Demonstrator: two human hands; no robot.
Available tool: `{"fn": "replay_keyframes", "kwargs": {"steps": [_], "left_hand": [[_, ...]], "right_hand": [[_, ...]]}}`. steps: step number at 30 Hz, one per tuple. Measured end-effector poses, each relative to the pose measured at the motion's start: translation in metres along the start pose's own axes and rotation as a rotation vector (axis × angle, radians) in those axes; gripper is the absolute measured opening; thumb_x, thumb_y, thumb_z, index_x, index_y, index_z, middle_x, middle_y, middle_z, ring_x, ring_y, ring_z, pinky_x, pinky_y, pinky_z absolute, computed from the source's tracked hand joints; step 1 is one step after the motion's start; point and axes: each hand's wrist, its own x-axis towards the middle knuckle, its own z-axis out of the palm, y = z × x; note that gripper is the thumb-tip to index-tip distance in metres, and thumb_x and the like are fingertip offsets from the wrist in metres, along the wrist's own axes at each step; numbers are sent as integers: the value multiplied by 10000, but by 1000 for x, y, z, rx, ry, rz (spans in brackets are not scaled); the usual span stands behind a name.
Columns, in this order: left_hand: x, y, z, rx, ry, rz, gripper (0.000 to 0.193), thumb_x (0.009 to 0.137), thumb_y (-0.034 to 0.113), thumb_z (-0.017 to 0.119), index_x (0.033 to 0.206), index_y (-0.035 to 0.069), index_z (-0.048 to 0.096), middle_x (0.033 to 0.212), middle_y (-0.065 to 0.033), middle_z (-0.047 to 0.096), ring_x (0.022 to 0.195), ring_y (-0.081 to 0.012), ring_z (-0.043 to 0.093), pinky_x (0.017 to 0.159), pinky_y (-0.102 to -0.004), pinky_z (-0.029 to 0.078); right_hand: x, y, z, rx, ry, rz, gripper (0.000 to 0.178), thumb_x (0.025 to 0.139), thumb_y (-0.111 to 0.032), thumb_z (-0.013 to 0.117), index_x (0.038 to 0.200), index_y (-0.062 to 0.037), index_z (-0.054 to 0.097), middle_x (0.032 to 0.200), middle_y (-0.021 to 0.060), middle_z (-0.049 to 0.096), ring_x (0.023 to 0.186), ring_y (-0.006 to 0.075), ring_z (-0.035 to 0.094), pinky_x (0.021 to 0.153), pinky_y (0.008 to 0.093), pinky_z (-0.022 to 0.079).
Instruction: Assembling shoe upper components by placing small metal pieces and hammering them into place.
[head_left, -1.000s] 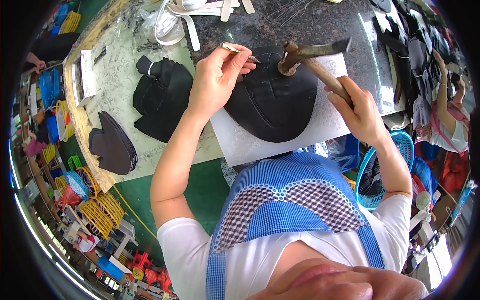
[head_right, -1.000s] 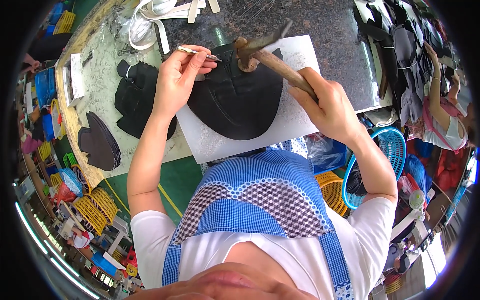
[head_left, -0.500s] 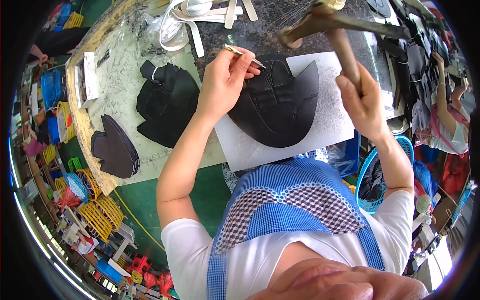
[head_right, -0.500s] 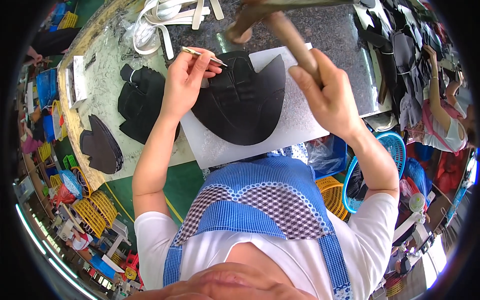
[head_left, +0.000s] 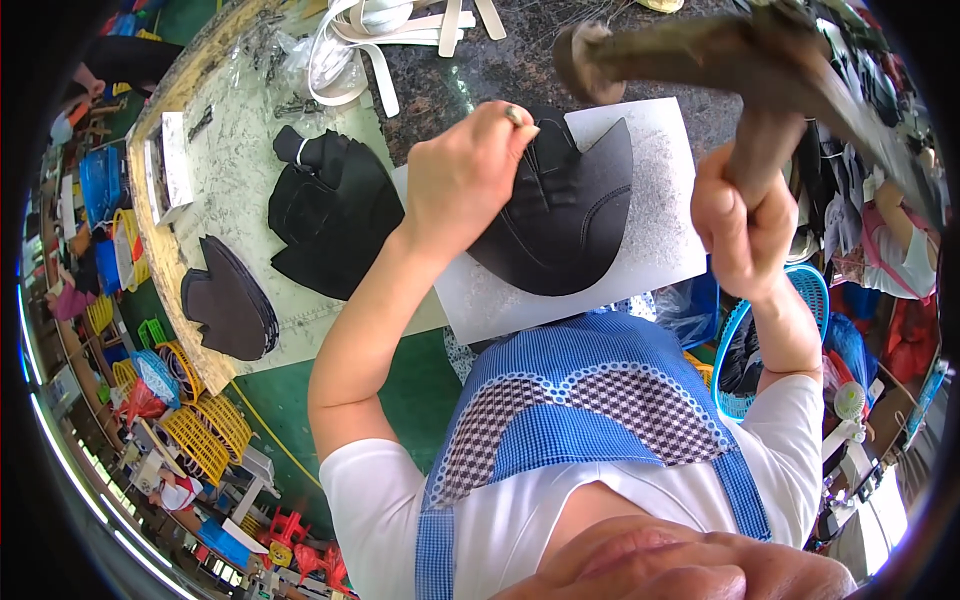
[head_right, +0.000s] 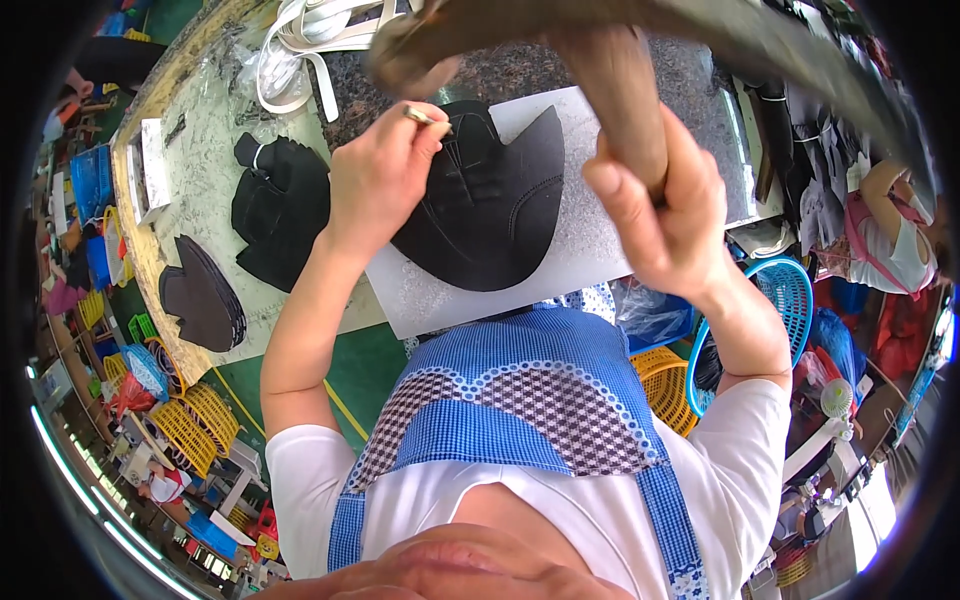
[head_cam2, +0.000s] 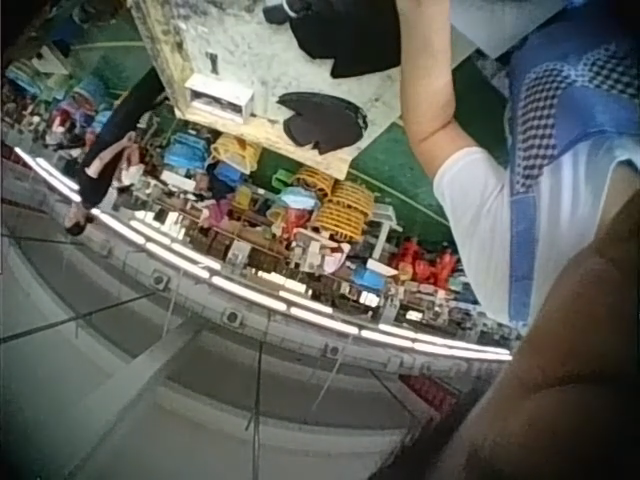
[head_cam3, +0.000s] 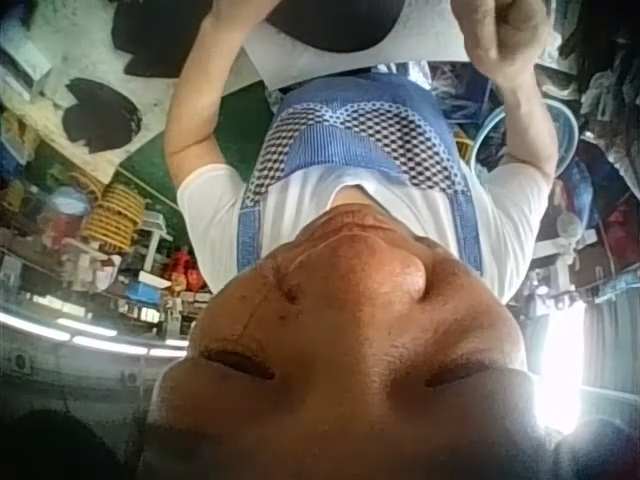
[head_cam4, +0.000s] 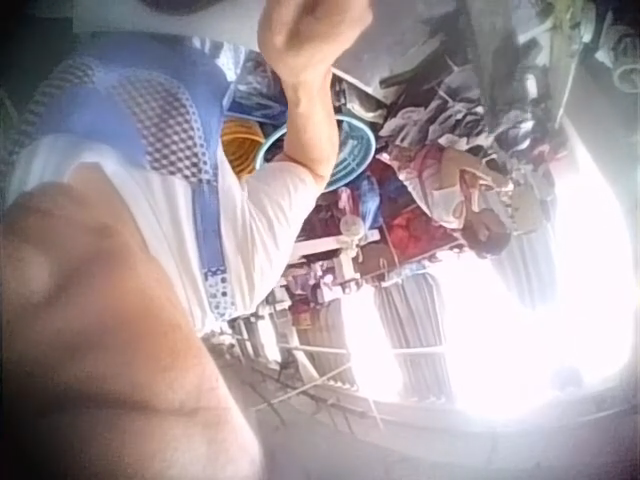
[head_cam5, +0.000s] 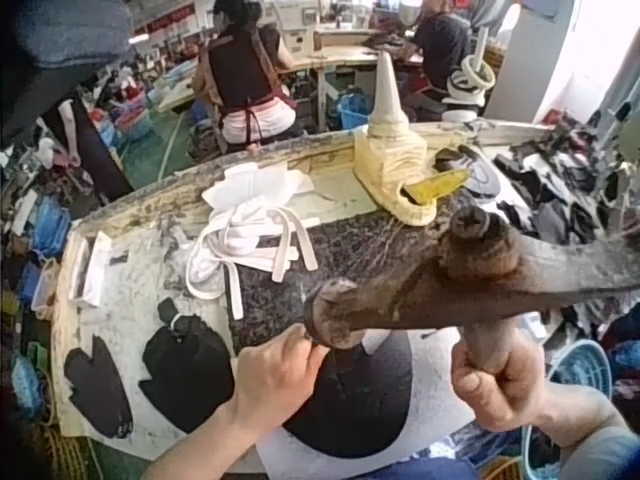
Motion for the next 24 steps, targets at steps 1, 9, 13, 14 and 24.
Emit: {"fn": "replay_keyframes", "kwargs": {"steps": [1,9,13,14,24], "left_hand": [[0,7,1,116,16,48,101,922,172,612,924,71,607,795,-65,658,636,-260,654,512,-347,508],[-32,-11,-12,-207,125,-246,185,986,164,511,870,20,503,701,-106,592,602,-282,609,545,-368,466],[-59,4,-14,-273,46,-153,141,942,104,574,877,-5,513,754,-125,570,662,-273,594,589,-355,464],[-58,3,-15,-273,46,-158,141,942,104,574,877,-5,513,754,-125,570,662,-273,594,589,-355,464],[-24,-13,5,-779,55,-465,219,988,168,538,984,-46,583,829,-120,676,770,-172,696,688,-276,566]], "right_hand": [[0,-2,3,-13,-74,9,220,911,-181,642,959,9,542,622,78,544,507,148,533,487,263,411],[10,12,8,-92,-80,385,262,949,-246,606,911,-3,517,554,62,448,499,105,439,460,297,353],[1,14,6,-139,-152,455,265,947,-244,608,863,-12,512,547,71,423,490,123,432,468,297,355],[-5,13,5,-272,-221,376,264,944,-237,612,843,-16,509,546,83,428,482,134,436,469,300,359],[-22,21,13,-488,-276,198,237,894,-200,646,822,-35,492,548,165,503,510,351,571,470,403,423]]}}
